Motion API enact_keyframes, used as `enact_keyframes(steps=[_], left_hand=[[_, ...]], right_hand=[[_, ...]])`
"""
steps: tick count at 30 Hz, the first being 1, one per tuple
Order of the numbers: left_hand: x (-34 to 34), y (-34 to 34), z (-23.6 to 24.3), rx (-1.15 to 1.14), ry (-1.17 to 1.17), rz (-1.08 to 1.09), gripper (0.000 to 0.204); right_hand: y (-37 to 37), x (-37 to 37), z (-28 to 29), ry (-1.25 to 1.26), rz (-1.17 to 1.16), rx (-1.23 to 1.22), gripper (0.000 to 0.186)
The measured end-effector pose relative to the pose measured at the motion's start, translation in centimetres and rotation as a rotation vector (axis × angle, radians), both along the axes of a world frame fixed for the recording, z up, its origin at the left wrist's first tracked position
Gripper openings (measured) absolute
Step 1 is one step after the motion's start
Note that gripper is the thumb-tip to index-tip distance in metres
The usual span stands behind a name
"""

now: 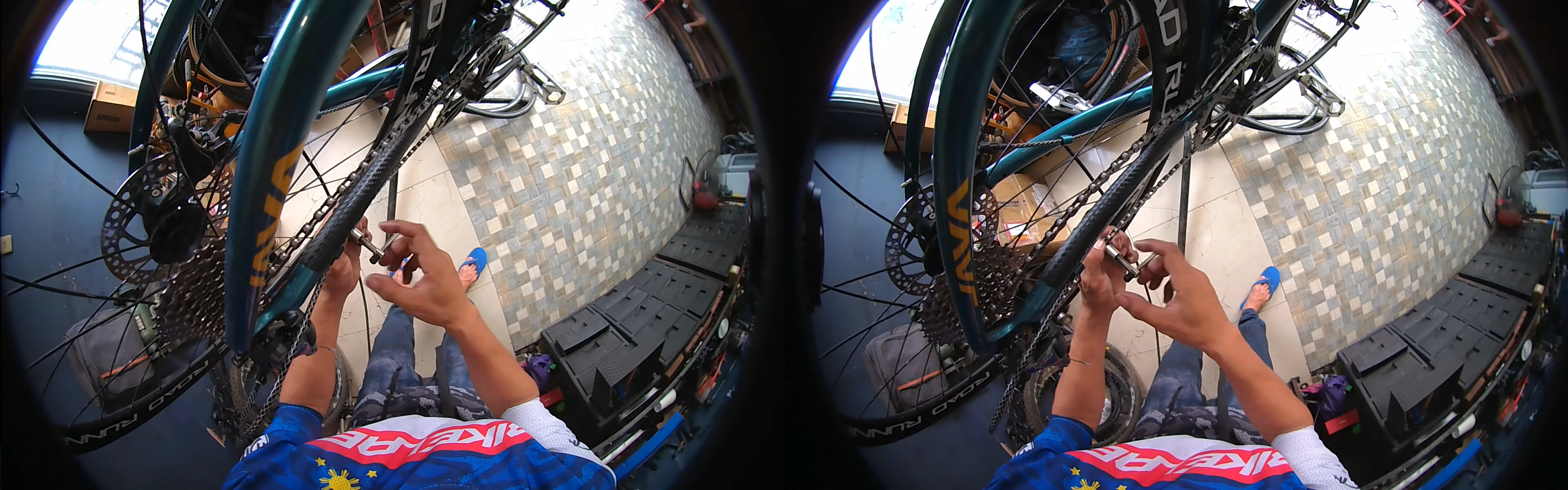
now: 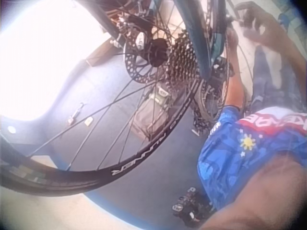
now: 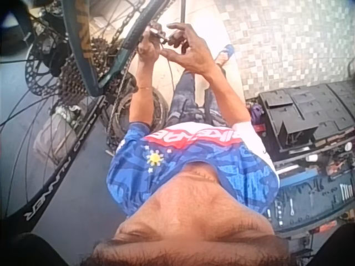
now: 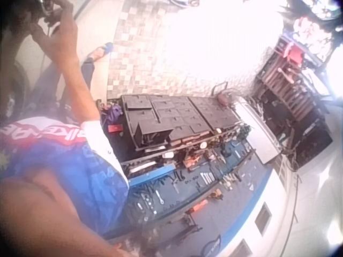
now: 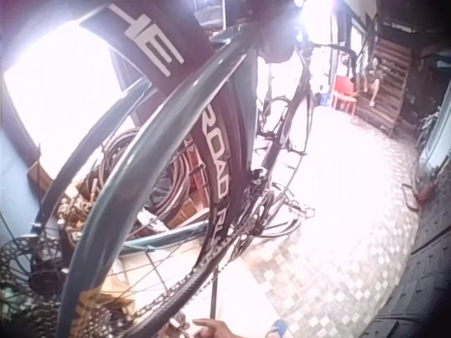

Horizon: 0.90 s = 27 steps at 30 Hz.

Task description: The person uses a chain tool to remove a link from a bicycle chain, then reattaches the chain using the same tool. The bicycle is mounted on a repair stand in a workshop.

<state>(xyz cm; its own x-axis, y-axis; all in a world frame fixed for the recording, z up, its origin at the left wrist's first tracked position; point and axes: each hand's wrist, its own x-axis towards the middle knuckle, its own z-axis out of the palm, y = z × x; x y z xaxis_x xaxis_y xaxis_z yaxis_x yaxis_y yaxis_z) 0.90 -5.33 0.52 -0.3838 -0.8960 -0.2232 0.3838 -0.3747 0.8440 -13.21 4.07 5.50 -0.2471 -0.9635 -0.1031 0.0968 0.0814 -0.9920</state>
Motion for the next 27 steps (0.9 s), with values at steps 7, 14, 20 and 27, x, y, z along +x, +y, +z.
enact_keyframes(steps=[7,14,20,27], left_hand=[[-0.3,0.4,0.2,-0.019,-0.022,-0.042,0.022],[-0.5,0.4,0.8,-0.034,0.032,-0.022,0.024],[-0.5,0.5,0.4,-0.109,0.003,-0.054,0.028],[1.1,0.4,-2.1,-0.25,-0.257,-0.063,0.032]], right_hand=[[0.4,1.7,-1.0,-0.434,-0.314,-0.065,0.029],[-0.1,0.8,-0.2,0.042,-0.255,-0.143,0.02],[-0.1,0.4,-0.9,0.076,-0.254,0.006,0.024],[1.4,1.5,-2.0,-0.055,0.1,0.27,0.031]])
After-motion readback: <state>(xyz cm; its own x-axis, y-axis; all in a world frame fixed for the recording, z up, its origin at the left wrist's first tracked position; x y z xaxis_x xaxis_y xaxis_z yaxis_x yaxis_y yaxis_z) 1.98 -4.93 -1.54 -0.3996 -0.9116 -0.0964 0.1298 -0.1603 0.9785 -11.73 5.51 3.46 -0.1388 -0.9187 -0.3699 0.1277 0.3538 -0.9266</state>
